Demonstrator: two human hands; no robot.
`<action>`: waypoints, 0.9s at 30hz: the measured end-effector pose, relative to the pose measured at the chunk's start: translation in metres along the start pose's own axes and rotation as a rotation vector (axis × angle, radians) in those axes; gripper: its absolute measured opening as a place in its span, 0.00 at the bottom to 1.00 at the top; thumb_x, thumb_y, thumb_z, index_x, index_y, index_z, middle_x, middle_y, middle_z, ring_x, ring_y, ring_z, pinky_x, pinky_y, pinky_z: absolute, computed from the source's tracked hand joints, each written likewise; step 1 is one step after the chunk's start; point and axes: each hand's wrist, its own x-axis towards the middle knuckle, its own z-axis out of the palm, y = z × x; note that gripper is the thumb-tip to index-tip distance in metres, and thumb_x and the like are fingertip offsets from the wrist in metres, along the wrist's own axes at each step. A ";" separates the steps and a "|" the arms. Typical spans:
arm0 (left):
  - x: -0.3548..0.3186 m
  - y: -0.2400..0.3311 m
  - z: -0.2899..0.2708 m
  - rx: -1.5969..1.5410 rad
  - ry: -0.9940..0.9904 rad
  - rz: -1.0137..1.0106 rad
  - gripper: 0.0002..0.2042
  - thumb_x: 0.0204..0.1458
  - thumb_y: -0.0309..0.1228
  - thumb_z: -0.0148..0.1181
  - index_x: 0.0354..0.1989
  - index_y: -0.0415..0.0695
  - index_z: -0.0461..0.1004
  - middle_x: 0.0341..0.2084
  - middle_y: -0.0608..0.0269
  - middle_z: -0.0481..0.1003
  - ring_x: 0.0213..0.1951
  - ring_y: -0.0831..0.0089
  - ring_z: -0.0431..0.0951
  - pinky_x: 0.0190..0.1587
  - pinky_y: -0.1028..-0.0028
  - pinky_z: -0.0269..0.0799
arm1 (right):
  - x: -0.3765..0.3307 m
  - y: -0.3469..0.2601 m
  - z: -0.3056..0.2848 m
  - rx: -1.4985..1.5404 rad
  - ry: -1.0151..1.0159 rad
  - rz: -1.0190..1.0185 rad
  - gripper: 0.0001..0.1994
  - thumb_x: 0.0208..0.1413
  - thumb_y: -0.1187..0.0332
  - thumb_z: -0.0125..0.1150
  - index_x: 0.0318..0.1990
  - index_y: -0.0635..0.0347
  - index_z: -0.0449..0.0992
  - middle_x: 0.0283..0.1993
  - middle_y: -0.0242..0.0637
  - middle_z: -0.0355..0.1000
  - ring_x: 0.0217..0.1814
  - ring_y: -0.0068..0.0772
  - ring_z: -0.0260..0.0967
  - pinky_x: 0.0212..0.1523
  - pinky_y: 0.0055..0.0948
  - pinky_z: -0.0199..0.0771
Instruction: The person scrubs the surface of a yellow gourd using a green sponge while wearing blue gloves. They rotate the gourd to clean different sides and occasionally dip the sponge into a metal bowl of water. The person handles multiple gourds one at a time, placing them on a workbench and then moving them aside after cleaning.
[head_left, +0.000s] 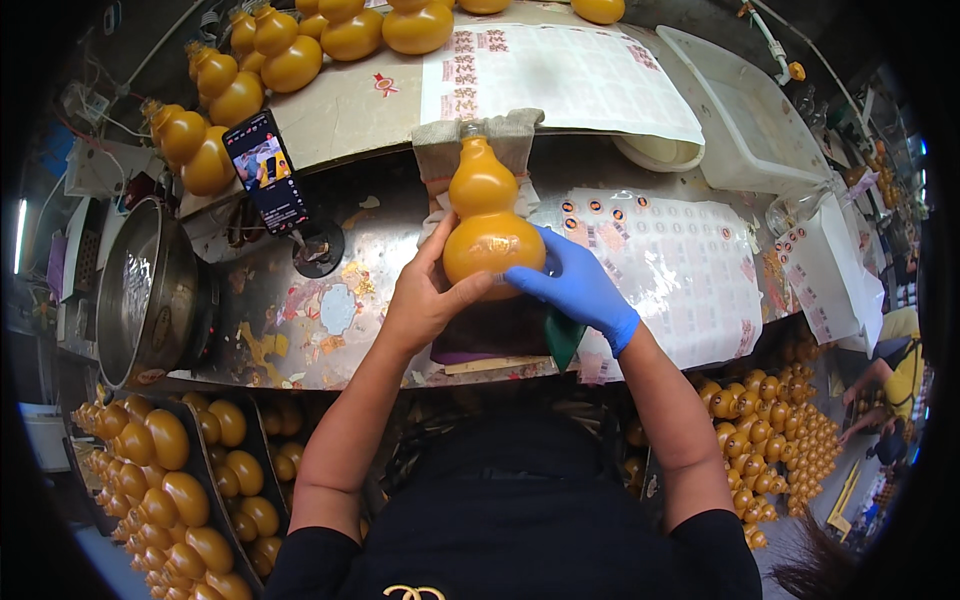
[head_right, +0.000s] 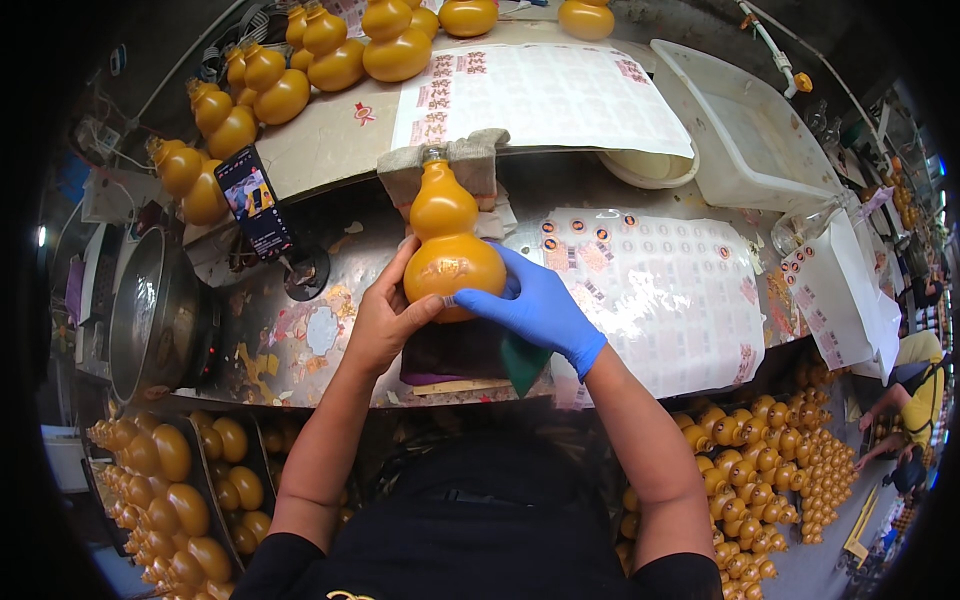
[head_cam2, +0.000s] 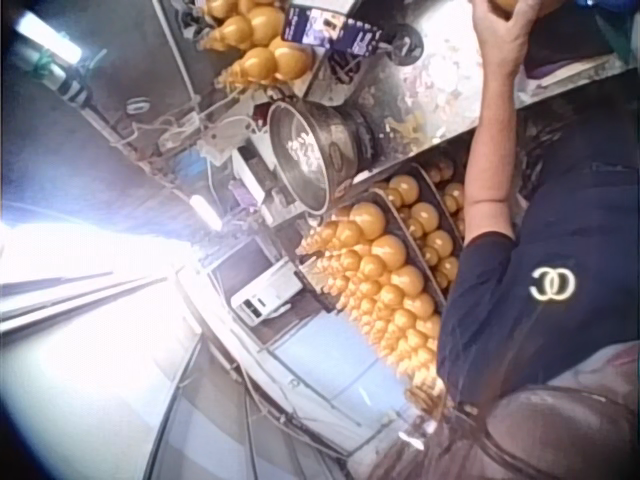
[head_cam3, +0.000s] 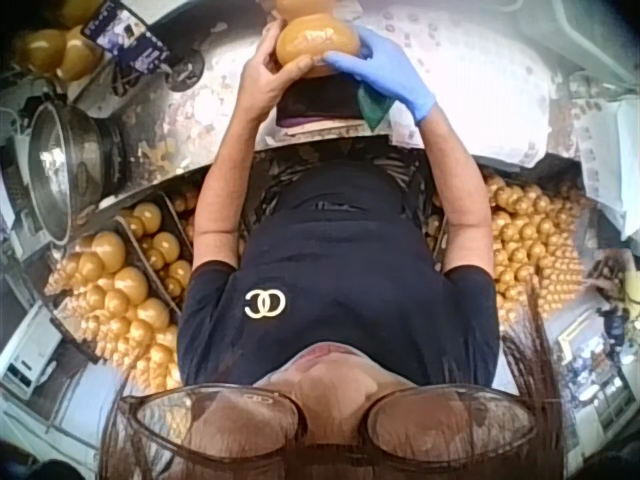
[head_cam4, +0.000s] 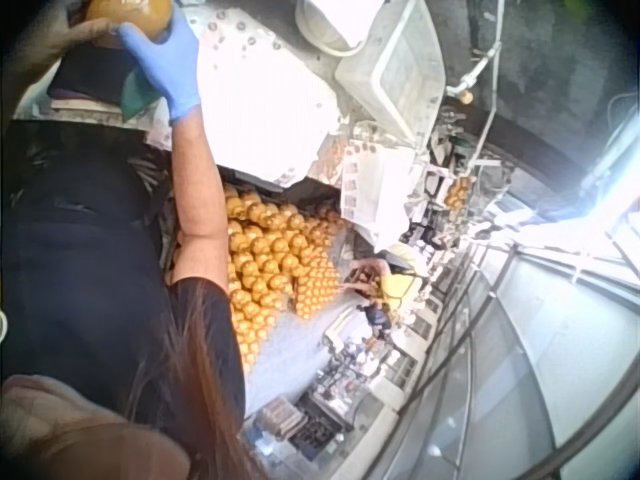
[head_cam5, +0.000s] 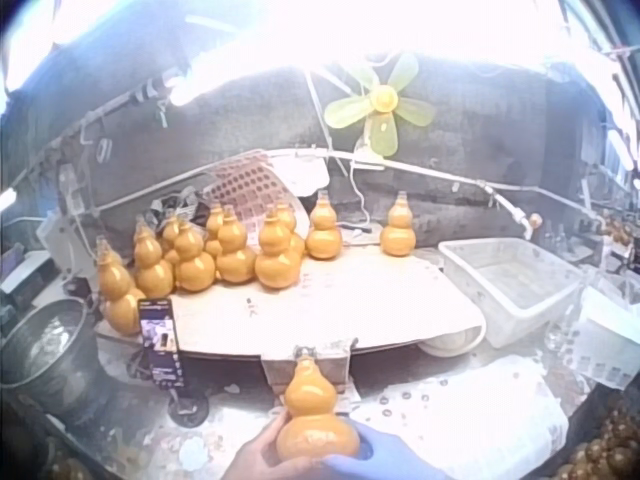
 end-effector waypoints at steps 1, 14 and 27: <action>0.000 -0.001 0.000 0.007 0.000 0.001 0.42 0.50 0.33 0.67 0.69 0.33 0.46 0.60 0.51 0.62 0.60 0.65 0.66 0.62 0.69 0.61 | -0.001 -0.001 0.000 0.018 -0.006 -0.001 0.37 0.50 0.54 0.69 0.64 0.64 0.62 0.55 0.42 0.71 0.56 0.28 0.69 0.57 0.28 0.69; 0.001 -0.014 -0.007 0.071 -0.006 0.031 0.42 0.56 0.47 0.58 0.70 0.34 0.44 0.65 0.47 0.55 0.67 0.62 0.56 0.66 0.68 0.50 | -0.019 0.018 -0.004 0.898 0.176 0.056 0.20 0.56 0.63 0.61 0.53 0.62 0.68 0.43 0.35 0.71 0.39 0.20 0.70 0.41 0.20 0.73; 0.000 -0.015 -0.007 0.395 -0.026 0.131 0.44 0.57 0.56 0.50 0.70 0.35 0.40 0.66 0.42 0.52 0.68 0.56 0.53 0.67 0.66 0.48 | -0.046 0.025 0.042 0.042 0.498 -0.249 0.17 0.55 0.72 0.62 0.51 0.61 0.66 0.44 0.38 0.72 0.44 0.24 0.71 0.47 0.25 0.72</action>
